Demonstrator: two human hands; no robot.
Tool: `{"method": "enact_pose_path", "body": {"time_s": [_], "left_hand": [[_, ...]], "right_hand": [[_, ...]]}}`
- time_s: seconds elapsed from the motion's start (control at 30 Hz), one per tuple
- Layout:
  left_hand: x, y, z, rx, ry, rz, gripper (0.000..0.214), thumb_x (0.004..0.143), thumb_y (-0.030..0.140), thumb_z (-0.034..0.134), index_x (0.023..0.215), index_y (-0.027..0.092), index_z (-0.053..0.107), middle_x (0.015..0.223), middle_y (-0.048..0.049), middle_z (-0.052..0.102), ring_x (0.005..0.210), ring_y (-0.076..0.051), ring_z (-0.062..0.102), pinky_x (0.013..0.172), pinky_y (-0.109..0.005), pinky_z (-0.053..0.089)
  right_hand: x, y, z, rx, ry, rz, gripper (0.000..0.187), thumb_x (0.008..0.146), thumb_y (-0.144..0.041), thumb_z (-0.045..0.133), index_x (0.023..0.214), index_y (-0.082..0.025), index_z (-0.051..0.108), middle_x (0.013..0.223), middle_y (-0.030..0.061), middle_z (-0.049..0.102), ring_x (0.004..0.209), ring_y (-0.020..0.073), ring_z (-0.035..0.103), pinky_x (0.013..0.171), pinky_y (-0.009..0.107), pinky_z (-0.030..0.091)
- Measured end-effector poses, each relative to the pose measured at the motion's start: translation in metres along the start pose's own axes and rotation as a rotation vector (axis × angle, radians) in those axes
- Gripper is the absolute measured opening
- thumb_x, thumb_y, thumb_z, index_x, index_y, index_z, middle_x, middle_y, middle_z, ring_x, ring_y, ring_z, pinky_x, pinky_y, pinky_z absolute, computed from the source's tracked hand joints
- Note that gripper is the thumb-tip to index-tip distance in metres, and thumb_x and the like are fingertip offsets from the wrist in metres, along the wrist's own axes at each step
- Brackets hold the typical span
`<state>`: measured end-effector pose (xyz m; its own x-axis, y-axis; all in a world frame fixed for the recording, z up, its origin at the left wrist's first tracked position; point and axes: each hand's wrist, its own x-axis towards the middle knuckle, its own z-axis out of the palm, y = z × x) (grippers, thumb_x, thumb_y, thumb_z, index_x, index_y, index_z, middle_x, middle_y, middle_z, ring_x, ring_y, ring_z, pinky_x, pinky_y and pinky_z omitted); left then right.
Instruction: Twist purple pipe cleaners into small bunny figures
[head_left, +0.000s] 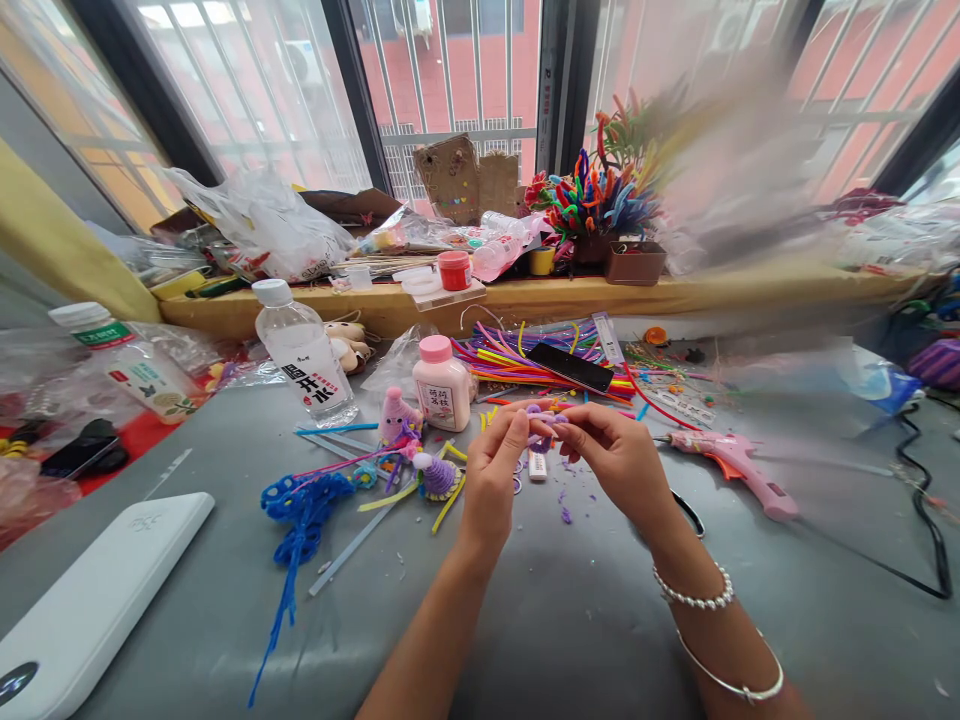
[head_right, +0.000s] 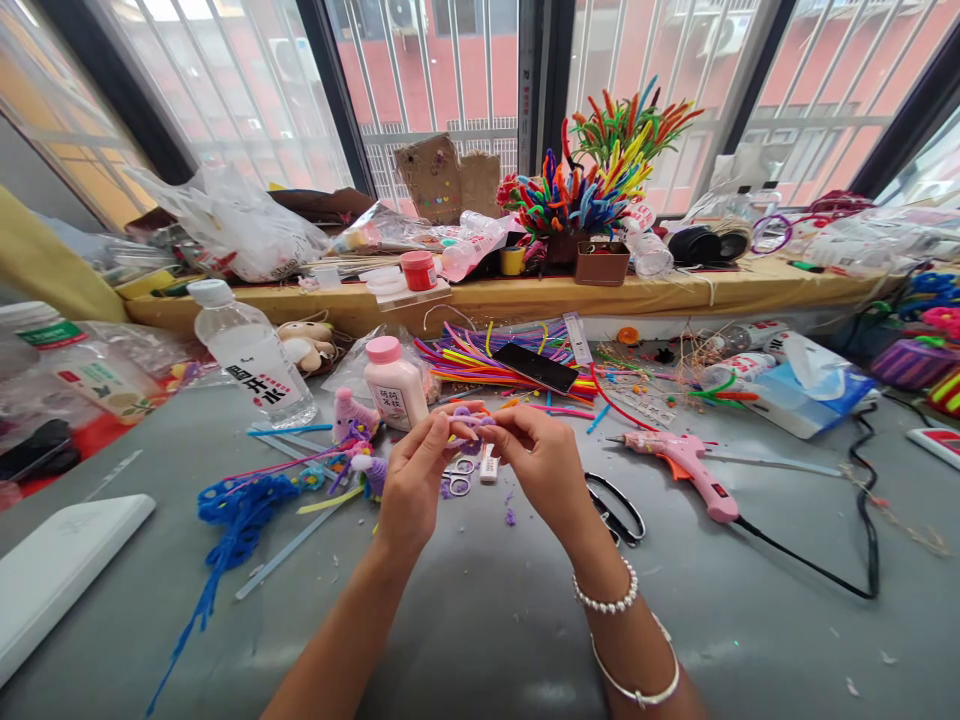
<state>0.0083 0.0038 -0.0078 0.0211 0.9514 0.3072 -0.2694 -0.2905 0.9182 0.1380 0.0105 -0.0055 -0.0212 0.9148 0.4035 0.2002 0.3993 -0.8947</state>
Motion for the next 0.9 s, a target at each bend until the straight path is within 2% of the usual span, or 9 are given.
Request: {"method": "enact_pose_path", "body": {"time_s": [0.13,0.27,0.37,0.47,0.53,0.67,0.8,0.9], "left_hand": [[-0.001,0.004,0.0,0.008,-0.028,0.038,0.026,0.08,0.033,0.05,0.069,0.018,0.068,0.115,-0.0076,0.057,0.104,-0.023,0.053,0.089,-0.032,0.041],[0.001,0.003,0.0,-0.174,-0.059,-0.004,0.029,0.081,0.037,0.048,0.068,0.019,0.066,0.116,-0.0059,0.056,0.102,-0.022,0.055,0.087,-0.033,0.042],[0.004,0.0,0.001,-0.249,-0.026,-0.047,0.022,0.077,0.038,0.054,0.086,0.021,0.064,0.113,-0.006,0.058,0.099,-0.02,0.056,0.084,-0.031,0.044],[0.006,-0.004,0.001,-0.22,0.003,-0.13,0.044,0.065,0.034,0.068,0.105,0.022,0.056,0.105,-0.0063,0.06,0.092,-0.018,0.058,0.079,-0.029,0.045],[0.006,-0.006,0.001,-0.146,-0.002,-0.188,0.044,0.061,0.031,0.072,0.101,0.019,0.058,0.095,-0.0052,0.063,0.086,-0.017,0.059,0.075,-0.027,0.046],[0.004,-0.007,0.001,-0.016,0.053,-0.196,0.025,0.064,0.029,0.069,0.085,0.016,0.065,0.079,-0.0013,0.065,0.073,-0.012,0.058,0.069,-0.023,0.044],[0.003,-0.007,0.004,-0.107,0.145,-0.192,0.022,0.063,0.025,0.07,0.083,0.016,0.065,0.079,-0.0013,0.067,0.072,-0.012,0.058,0.069,-0.023,0.044],[0.002,-0.009,0.008,-0.223,0.151,-0.194,0.023,0.063,0.021,0.07,0.085,0.017,0.065,0.084,-0.0015,0.067,0.078,-0.012,0.059,0.073,-0.023,0.043]], "right_hand": [[0.001,0.0,-0.001,0.07,-0.013,0.043,0.017,0.074,-0.034,0.059,0.072,-0.017,0.064,0.057,-0.0004,0.059,0.049,0.0121,0.054,0.047,0.025,0.046],[0.002,0.0,-0.001,0.172,-0.05,0.108,0.016,0.072,-0.033,0.061,0.071,-0.017,0.064,0.055,-0.0011,0.059,0.048,0.0112,0.054,0.048,0.025,0.047],[0.002,0.001,0.001,0.231,-0.03,0.123,0.015,0.071,-0.032,0.063,0.07,-0.017,0.064,0.055,-0.0014,0.059,0.049,0.0108,0.054,0.049,0.024,0.047],[0.001,0.002,0.003,0.285,-0.003,0.124,0.014,0.072,-0.031,0.063,0.072,-0.018,0.064,0.058,-0.0009,0.06,0.052,0.0108,0.055,0.051,0.024,0.047],[0.0,0.002,0.004,0.309,0.011,0.132,0.012,0.072,-0.03,0.063,0.073,-0.018,0.065,0.062,-0.0003,0.062,0.055,0.0108,0.055,0.052,0.024,0.047],[-0.001,0.001,0.006,0.328,0.025,0.155,0.011,0.071,-0.029,0.064,0.072,-0.018,0.065,0.066,0.0,0.061,0.056,0.0103,0.051,0.052,0.023,0.045],[-0.001,-0.001,0.008,0.384,0.031,0.207,0.011,0.069,-0.029,0.066,0.071,-0.018,0.066,0.061,-0.0016,0.057,0.054,0.0095,0.047,0.052,0.023,0.041],[-0.001,0.0,0.008,0.423,0.059,0.264,0.013,0.067,-0.031,0.067,0.07,-0.018,0.067,0.057,-0.003,0.053,0.052,0.0086,0.043,0.05,0.022,0.037]]}}
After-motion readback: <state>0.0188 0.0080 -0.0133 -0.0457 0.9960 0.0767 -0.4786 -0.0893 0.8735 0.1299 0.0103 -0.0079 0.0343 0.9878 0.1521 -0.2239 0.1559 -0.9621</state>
